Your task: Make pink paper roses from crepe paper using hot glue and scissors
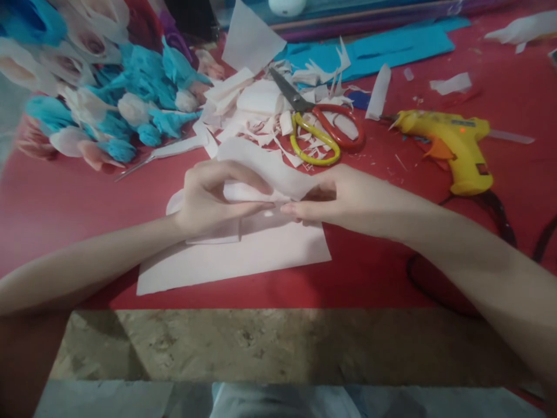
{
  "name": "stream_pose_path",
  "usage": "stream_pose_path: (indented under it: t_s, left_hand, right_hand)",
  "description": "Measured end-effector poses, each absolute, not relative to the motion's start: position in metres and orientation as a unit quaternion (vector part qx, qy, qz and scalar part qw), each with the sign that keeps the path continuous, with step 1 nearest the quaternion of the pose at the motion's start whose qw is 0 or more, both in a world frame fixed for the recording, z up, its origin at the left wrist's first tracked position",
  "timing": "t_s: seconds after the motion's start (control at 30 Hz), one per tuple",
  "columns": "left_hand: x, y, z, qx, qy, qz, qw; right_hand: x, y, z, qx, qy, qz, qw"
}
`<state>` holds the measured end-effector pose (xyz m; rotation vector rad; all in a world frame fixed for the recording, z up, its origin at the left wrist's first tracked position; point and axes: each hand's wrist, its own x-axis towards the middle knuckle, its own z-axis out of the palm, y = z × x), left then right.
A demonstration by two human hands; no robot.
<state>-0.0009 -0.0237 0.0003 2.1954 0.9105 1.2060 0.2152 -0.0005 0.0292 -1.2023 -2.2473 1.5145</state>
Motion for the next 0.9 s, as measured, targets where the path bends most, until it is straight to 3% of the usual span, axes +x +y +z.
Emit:
stream_pose_path:
  t_s: [0.63, 0.9]
  left_hand:
    - [-0.002, -0.017, -0.001, 0.823, 0.271, 0.449, 0.219]
    - [-0.001, -0.024, 0.001, 0.795, 0.332, 0.435, 0.263]
  right_hand:
    - [0.2, -0.015, 0.044, -0.447, -0.68, 0.573, 0.102]
    - [0.198, -0.018, 0.054, -0.458, -0.648, 0.601, 0.093]
